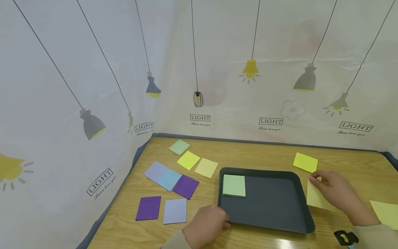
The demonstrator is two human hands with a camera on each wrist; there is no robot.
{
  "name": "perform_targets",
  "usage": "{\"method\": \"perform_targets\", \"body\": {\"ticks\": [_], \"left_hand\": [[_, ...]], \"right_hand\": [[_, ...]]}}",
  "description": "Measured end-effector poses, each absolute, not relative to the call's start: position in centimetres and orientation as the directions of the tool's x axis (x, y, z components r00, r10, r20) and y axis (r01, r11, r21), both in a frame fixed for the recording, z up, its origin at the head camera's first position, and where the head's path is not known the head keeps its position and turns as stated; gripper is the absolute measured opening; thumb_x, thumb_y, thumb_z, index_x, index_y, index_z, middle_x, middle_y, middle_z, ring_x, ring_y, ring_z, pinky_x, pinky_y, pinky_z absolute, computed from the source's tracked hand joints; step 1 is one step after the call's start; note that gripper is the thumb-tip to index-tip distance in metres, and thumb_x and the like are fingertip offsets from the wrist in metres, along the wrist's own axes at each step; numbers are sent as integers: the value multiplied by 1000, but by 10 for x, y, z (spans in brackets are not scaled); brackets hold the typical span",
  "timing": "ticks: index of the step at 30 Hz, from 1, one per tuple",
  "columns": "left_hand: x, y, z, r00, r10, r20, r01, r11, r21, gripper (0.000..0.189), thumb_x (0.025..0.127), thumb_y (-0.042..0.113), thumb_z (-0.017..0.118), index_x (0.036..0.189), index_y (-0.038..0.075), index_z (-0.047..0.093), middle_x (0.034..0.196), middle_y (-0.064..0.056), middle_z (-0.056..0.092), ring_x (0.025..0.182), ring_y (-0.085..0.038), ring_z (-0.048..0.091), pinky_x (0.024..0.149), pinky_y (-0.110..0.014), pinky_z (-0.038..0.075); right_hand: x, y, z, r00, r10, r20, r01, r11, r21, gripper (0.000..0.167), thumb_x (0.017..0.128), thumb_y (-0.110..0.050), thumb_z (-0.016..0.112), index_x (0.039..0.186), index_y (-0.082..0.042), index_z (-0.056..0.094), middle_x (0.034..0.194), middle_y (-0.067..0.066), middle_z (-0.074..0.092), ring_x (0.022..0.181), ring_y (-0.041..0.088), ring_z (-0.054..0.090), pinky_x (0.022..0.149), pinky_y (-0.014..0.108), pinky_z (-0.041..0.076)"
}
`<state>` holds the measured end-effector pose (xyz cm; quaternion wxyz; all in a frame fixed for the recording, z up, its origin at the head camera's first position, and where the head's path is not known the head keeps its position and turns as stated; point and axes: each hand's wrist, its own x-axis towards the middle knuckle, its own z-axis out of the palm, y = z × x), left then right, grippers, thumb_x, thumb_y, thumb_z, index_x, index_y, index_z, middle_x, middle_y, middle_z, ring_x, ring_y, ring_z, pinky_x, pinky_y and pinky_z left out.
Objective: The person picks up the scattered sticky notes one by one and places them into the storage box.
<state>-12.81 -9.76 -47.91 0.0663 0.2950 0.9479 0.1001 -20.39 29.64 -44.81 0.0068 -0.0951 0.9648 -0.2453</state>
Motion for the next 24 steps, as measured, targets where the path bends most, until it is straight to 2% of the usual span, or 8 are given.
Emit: {"method": "perform_targets", "body": {"ticks": [6, 19, 24], "left_hand": [[-128, -97, -479, -819, 570, -67, 545, 808, 223, 17, 93, 27, 73, 77, 22, 77, 68, 14, 66, 64, 3, 55, 55, -18, 43], [-128, -96, -477, -818, 573, -55, 551, 807, 212, 17, 93, 27, 73, 77, 23, 77, 69, 14, 67, 65, 2, 58, 56, -19, 44], [-127, -96, -476, -814, 578, -50, 558, 803, 209, 17, 93, 27, 73, 77, 24, 77, 69, 14, 68, 66, 2, 58, 56, -18, 44]], "right_hand": [[-201, 288, -446, -980, -193, 57, -198, 871, -450, 26, 104, -26, 58, 107, -2, 69, 96, 19, 65, 93, 45, 63, 69, 54, 51], [-200, 288, -434, -979, -181, 96, -205, 865, -459, 30, 105, -27, 56, 106, -1, 70, 96, 22, 66, 93, 50, 63, 69, 56, 51], [-201, 286, -432, -980, -172, 102, -200, 856, -477, 30, 105, -28, 56, 107, -1, 70, 98, 23, 66, 94, 47, 62, 69, 55, 51]]}}
